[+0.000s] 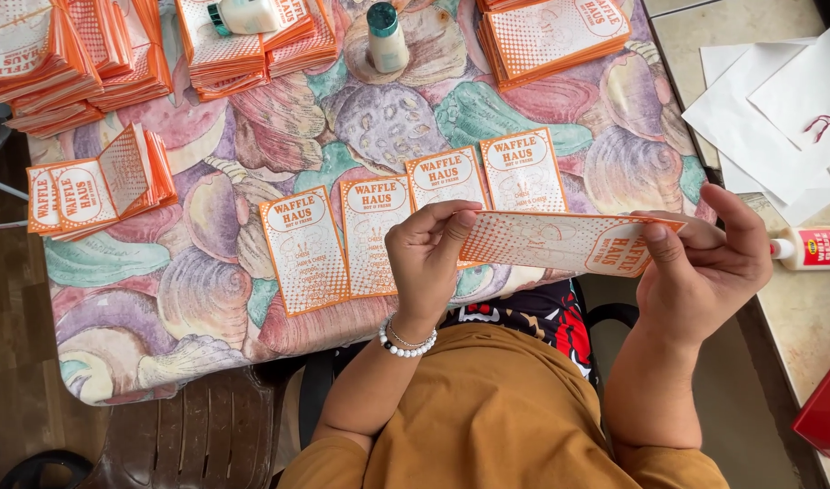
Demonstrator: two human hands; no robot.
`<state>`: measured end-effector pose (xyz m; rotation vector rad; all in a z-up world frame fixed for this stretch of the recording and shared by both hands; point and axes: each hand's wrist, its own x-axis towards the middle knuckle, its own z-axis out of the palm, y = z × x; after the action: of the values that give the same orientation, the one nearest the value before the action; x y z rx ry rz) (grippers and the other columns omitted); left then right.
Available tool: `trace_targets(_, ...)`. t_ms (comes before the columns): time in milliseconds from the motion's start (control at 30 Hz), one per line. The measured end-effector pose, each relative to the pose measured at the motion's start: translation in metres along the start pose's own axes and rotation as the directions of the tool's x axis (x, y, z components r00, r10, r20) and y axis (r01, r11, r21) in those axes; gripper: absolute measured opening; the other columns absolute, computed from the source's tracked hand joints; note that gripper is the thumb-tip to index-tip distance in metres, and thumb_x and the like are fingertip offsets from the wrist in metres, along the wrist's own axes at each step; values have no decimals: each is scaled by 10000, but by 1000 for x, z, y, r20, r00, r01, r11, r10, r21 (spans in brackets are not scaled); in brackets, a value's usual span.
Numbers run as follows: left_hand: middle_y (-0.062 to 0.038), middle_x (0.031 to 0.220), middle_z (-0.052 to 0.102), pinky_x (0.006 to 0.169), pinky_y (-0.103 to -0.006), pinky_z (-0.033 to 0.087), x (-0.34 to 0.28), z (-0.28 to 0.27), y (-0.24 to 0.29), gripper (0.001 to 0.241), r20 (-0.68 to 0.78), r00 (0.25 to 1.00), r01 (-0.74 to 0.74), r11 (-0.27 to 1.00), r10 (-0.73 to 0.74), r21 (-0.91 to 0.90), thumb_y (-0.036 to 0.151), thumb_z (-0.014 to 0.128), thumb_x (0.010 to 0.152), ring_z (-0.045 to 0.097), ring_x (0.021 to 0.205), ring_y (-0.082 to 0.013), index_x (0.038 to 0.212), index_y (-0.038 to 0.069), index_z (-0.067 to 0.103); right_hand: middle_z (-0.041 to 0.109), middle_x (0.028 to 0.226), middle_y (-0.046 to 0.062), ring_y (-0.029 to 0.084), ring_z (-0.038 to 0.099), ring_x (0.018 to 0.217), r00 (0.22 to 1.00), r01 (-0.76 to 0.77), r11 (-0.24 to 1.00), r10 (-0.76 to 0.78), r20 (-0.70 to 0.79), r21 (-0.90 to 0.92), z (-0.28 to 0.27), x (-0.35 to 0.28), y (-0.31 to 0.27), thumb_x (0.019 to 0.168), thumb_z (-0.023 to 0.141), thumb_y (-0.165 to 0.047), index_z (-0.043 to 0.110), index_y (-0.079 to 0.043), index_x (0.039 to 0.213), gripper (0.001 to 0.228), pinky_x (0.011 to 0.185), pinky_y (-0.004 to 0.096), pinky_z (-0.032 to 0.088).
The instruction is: Assembling paper bags by folding pre-printed templates and applying glue to the seams.
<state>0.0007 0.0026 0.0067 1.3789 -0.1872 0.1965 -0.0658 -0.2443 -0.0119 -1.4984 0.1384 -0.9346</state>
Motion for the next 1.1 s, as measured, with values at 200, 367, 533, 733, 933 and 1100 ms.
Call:
trace_targets(200,-38,930,779,768,-193,539,0,0,-1,169,-1,1000,8,1000,-8,-17,221,734,962,707,855,-80,1003,60,766,675,907,143,228,723,930,999,46,999,-45,29,-30,4,3,-7,922,823,-25,572,-11,1364,508,1276,340,426)
trace_targets(367,-49,932,778,797,-207,558,0,0,0,164,-7,1000,15,999,-15,-31,209,738,957,717,874,-97,990,51,764,690,945,207,298,740,922,1000,18,999,-19,21,31,-1,3,2,929,808,26,564,34,1387,520,970,334,607)
trace_targets(533,-42,909,777,767,-207,554,0,0,1,169,-3,1000,7,1000,-7,14,228,731,959,718,841,-95,963,61,759,696,925,184,242,737,914,1000,-16,1000,16,5,13,-2,5,4,920,821,-6,594,-1,1362,497,1026,279,545)
trace_targets(733,-36,895,755,752,-255,560,6,-1,10,191,43,971,-239,932,236,274,243,665,1005,719,826,-133,971,64,721,646,1314,311,442,650,1238,842,519,757,-374,389,-397,42,24,-37,1089,704,-14,565,144,1344,331,1109,499,529)
trace_targets(933,-57,669,742,731,-314,586,15,0,11,105,117,965,-251,954,233,167,106,722,971,766,734,-177,875,81,757,756,926,53,290,739,897,668,606,752,-303,680,-260,101,8,-31,948,777,-91,768,-57,996,59,857,396,561)
trace_targets(1100,-35,604,706,711,-306,576,18,-8,10,156,128,981,-167,972,147,165,125,713,972,705,753,-77,823,89,741,705,750,55,303,676,659,665,595,748,-253,703,-293,93,14,-5,986,757,-86,715,-35,868,135,648,391,549)
